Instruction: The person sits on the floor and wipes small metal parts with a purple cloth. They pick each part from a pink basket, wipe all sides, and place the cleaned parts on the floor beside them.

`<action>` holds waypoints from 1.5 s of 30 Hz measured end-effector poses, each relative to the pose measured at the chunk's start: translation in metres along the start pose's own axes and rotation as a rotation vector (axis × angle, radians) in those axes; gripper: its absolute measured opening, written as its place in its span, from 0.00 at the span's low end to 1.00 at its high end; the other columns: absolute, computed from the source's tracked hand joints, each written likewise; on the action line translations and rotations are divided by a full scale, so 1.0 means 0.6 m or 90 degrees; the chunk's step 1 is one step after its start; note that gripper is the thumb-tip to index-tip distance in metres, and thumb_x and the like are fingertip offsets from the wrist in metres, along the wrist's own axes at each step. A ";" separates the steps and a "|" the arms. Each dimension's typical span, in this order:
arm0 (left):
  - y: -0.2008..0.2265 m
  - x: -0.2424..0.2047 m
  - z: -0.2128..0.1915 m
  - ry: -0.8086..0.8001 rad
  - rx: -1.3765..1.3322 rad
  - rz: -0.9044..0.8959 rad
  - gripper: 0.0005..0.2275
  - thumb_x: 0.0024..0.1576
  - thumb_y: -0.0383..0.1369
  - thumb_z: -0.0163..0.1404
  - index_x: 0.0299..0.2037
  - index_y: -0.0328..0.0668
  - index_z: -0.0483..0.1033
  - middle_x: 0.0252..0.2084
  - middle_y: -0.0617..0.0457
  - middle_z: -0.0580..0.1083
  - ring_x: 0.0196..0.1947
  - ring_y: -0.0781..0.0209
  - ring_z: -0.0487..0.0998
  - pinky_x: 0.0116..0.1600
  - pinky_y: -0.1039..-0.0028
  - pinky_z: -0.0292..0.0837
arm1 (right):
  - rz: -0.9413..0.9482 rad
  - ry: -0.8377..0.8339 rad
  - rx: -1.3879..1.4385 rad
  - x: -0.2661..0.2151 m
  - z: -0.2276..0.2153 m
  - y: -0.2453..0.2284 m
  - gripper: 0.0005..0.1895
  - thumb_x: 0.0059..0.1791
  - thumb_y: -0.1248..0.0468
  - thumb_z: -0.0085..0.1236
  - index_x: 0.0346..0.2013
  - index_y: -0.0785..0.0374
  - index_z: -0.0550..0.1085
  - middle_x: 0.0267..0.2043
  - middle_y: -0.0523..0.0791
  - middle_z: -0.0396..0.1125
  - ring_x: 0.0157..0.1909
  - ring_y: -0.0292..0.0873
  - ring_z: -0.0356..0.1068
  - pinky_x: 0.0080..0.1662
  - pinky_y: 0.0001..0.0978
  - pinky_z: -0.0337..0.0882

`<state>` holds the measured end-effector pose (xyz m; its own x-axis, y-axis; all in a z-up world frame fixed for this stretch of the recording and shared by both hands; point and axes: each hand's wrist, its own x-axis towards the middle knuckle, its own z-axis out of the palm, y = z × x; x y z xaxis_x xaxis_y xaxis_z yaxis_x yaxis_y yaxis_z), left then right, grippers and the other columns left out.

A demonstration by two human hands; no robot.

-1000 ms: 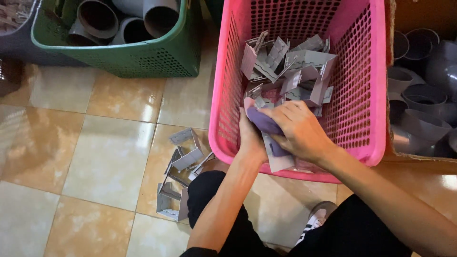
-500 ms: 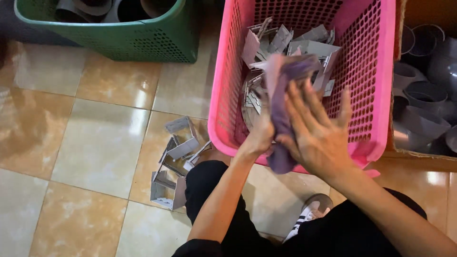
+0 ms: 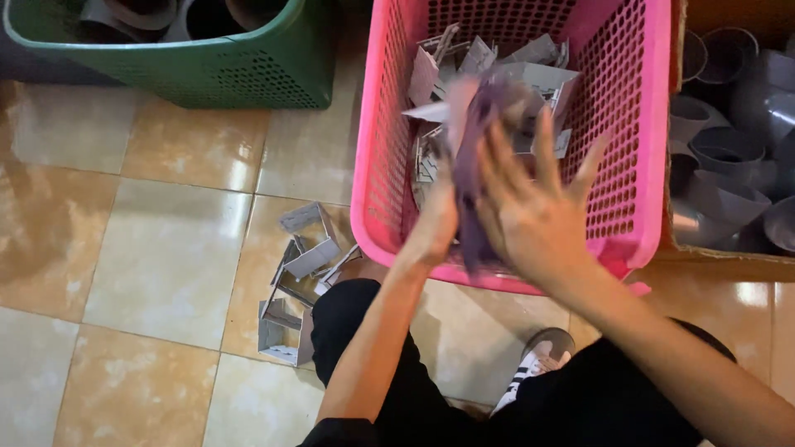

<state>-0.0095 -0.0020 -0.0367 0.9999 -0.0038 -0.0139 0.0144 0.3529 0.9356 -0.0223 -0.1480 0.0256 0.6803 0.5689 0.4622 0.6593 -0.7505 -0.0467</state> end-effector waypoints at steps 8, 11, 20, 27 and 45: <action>0.042 -0.008 0.000 0.040 -0.185 -0.054 0.30 0.67 0.49 0.32 0.73 0.35 0.58 0.72 0.50 0.62 0.69 0.59 0.63 0.73 0.69 0.52 | 0.063 -0.125 0.038 -0.037 0.031 -0.041 0.48 0.55 0.39 0.32 0.71 0.82 0.57 0.81 0.62 0.31 0.80 0.65 0.18 0.62 0.86 0.20; 0.061 -0.006 0.009 0.052 -0.215 -0.061 0.28 0.67 0.47 0.33 0.73 0.36 0.58 0.73 0.50 0.61 0.71 0.60 0.60 0.74 0.69 0.50 | 0.060 -0.113 0.086 -0.001 0.025 -0.007 0.48 0.56 0.36 0.20 0.78 0.70 0.44 0.82 0.55 0.29 0.79 0.66 0.18 0.61 0.87 0.14; -0.004 -0.028 0.027 -0.112 0.026 -0.100 0.26 0.69 0.47 0.29 0.69 0.40 0.66 0.68 0.54 0.68 0.65 0.64 0.67 0.70 0.73 0.57 | 0.270 -0.074 0.076 0.045 0.015 0.038 0.38 0.62 0.64 0.44 0.79 0.65 0.36 0.85 0.45 0.26 0.80 0.46 0.13 0.69 0.64 0.07; 0.018 -0.045 0.050 -0.157 0.059 -0.192 0.22 0.71 0.50 0.37 0.58 0.43 0.76 0.51 0.45 0.74 0.55 0.53 0.72 0.61 0.48 0.70 | 0.121 0.217 0.323 0.032 0.002 0.060 0.20 0.60 0.51 0.41 0.52 0.58 0.78 0.46 0.46 0.68 0.49 0.54 0.72 0.53 0.44 0.70; 0.014 -0.005 0.017 0.159 -0.278 -0.147 0.33 0.62 0.66 0.40 0.54 0.43 0.78 0.42 0.53 0.79 0.32 0.70 0.80 0.29 0.89 0.76 | -0.076 0.198 0.065 0.015 -0.020 -0.036 0.23 0.60 0.55 0.43 0.61 0.67 0.74 0.65 0.54 0.69 0.68 0.55 0.67 0.67 0.54 0.57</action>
<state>-0.0125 -0.0087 -0.0250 0.9391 0.0765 -0.3350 0.1786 0.7242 0.6660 -0.0342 -0.1306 0.0411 0.4761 0.5091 0.7170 0.7682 -0.6377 -0.0573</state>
